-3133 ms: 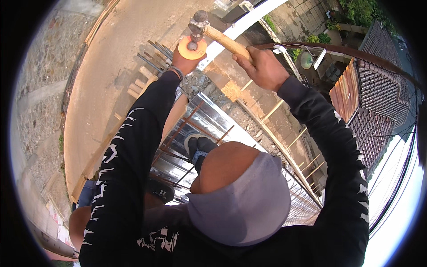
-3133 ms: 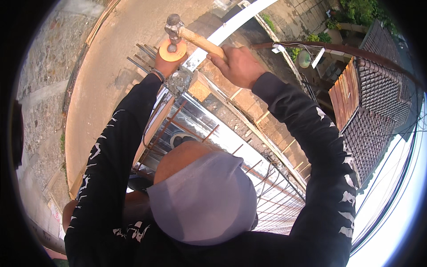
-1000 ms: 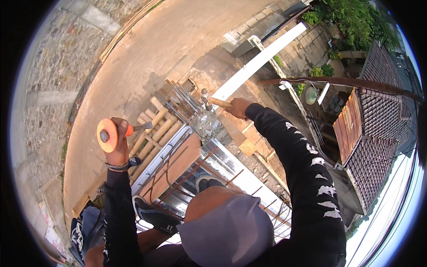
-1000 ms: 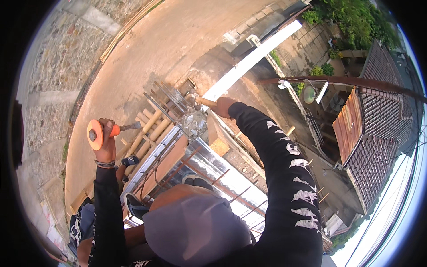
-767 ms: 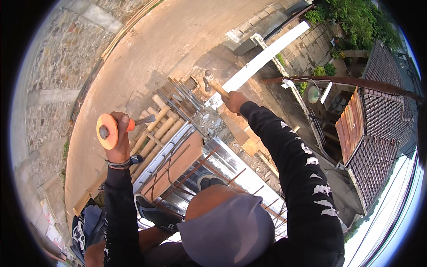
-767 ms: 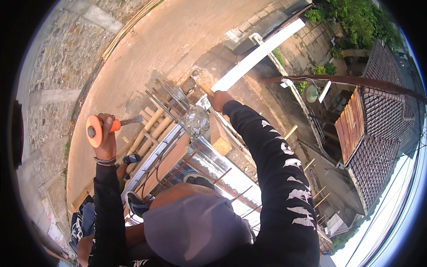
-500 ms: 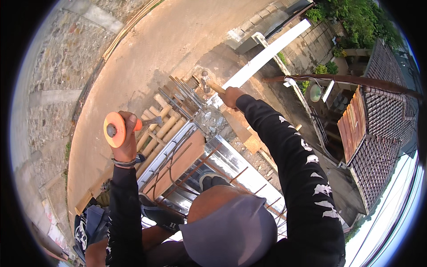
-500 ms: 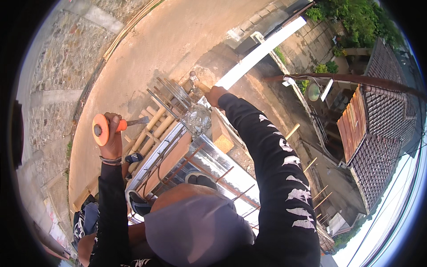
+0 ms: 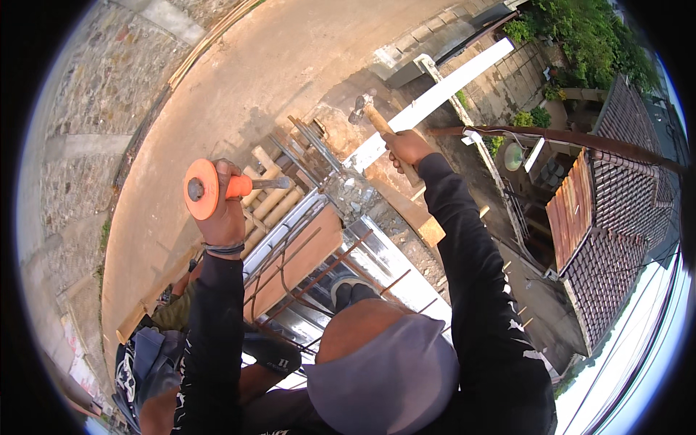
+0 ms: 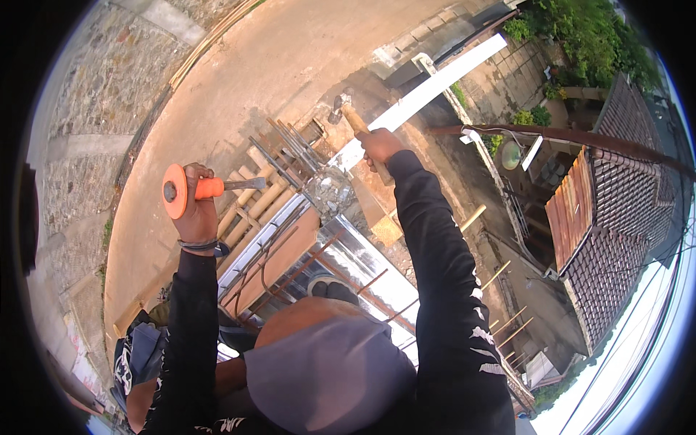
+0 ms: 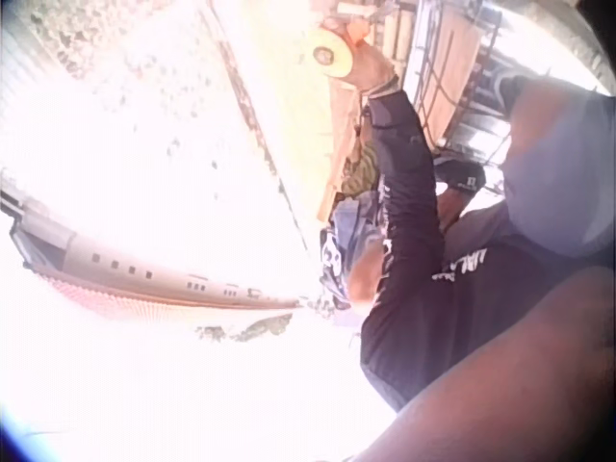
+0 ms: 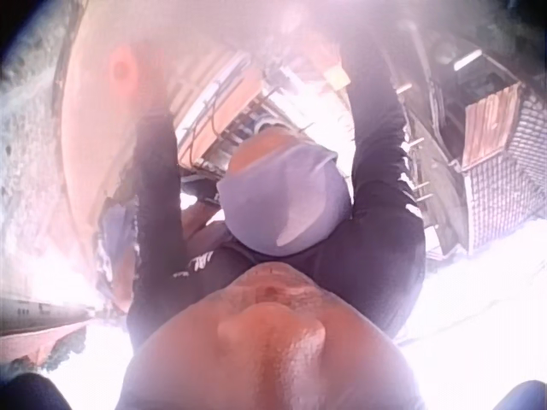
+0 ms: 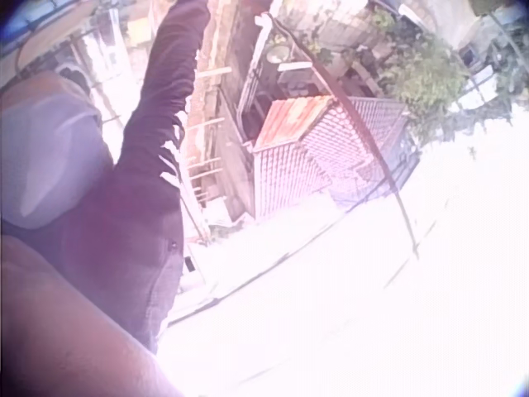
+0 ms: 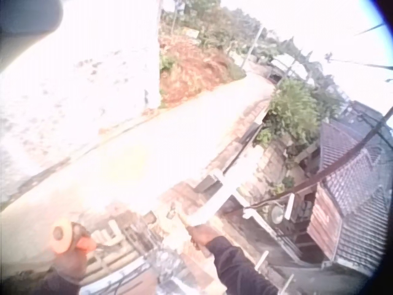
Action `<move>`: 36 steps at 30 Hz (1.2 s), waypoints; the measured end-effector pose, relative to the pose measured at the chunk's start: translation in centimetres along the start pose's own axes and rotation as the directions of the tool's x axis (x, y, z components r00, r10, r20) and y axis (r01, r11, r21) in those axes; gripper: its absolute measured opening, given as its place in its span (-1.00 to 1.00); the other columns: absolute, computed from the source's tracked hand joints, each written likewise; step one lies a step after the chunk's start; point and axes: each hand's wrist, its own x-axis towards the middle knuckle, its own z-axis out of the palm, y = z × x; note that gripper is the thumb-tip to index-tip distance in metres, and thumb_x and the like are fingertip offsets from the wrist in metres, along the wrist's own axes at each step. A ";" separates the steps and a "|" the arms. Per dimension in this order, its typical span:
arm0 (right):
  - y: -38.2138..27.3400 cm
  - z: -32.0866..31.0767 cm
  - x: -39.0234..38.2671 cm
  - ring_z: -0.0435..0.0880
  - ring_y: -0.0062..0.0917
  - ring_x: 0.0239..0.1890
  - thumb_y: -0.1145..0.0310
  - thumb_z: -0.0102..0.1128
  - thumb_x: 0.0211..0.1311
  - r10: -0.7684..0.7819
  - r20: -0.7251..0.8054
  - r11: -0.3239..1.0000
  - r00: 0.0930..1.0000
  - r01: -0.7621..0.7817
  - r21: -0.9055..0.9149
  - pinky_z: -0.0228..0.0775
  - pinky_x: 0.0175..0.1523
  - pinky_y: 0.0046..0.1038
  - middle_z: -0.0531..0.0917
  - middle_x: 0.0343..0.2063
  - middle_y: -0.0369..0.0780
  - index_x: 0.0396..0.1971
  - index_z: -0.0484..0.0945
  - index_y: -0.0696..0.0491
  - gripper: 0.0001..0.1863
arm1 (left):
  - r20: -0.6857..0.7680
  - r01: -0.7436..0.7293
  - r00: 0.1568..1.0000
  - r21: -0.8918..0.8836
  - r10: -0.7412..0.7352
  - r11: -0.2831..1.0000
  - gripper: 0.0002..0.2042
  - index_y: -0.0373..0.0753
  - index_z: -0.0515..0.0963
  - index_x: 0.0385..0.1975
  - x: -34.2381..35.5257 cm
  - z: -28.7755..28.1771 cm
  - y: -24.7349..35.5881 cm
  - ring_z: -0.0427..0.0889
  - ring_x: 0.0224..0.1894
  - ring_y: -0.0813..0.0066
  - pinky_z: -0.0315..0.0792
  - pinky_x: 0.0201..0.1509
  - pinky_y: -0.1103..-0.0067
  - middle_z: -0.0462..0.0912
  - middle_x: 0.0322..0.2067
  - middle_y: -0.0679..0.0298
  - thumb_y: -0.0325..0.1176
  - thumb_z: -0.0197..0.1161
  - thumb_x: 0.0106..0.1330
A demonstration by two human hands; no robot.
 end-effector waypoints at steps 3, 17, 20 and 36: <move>-1.1 -0.5 -4.9 0.43 -0.61 -0.70 0.14 0.13 0.38 0.010 -0.086 0.990 0.996 0.002 0.138 0.33 -0.61 -0.44 0.47 -0.61 -0.29 -0.26 0.47 0.20 -0.64 | -0.054 -0.056 0.997 0.030 0.057 0.998 -0.85 -0.29 0.51 -0.27 1.7 1.8 0.1 0.58 -0.28 0.36 0.47 -0.16 0.42 0.57 -0.35 0.22 -0.36 0.30 0.38; 6.3 -7.1 -16.8 0.44 -0.63 -0.62 0.41 0.09 0.29 0.080 -0.236 0.894 0.968 0.035 0.446 0.33 -0.57 -0.55 0.46 -0.51 -0.28 -0.10 0.45 0.17 -0.76 | -0.004 -0.140 0.990 0.067 0.141 0.988 -0.91 -0.29 0.56 -0.28 6.2 5.1 0.3 0.56 -0.36 0.46 0.49 -0.25 0.46 0.56 -0.39 0.31 -0.55 0.29 0.25; 6.0 -7.1 -16.7 0.42 -0.61 -0.54 0.54 0.04 0.28 0.028 -0.167 0.757 0.986 0.089 0.648 0.34 -0.50 -0.55 0.45 -0.46 -0.24 0.01 0.37 0.26 -0.69 | 0.159 -0.004 0.987 -0.173 0.032 0.985 -0.73 -0.30 0.51 -0.01 8.9 7.6 -2.8 0.60 -0.15 0.41 0.53 -0.08 0.43 0.60 -0.16 0.26 -0.52 0.28 0.31; 2.6 -7.5 -18.7 0.50 -0.61 -0.51 0.54 0.09 0.30 -0.126 -0.274 0.682 0.953 0.284 0.674 0.39 -0.50 -0.56 0.50 -0.43 -0.22 0.06 0.37 0.32 -0.64 | 0.565 0.117 0.700 0.512 -0.437 0.851 -0.74 -0.27 0.59 -0.02 6.0 15.9 -22.0 0.66 -0.14 0.59 0.52 -0.10 0.60 0.70 -0.16 0.31 -0.50 0.32 0.29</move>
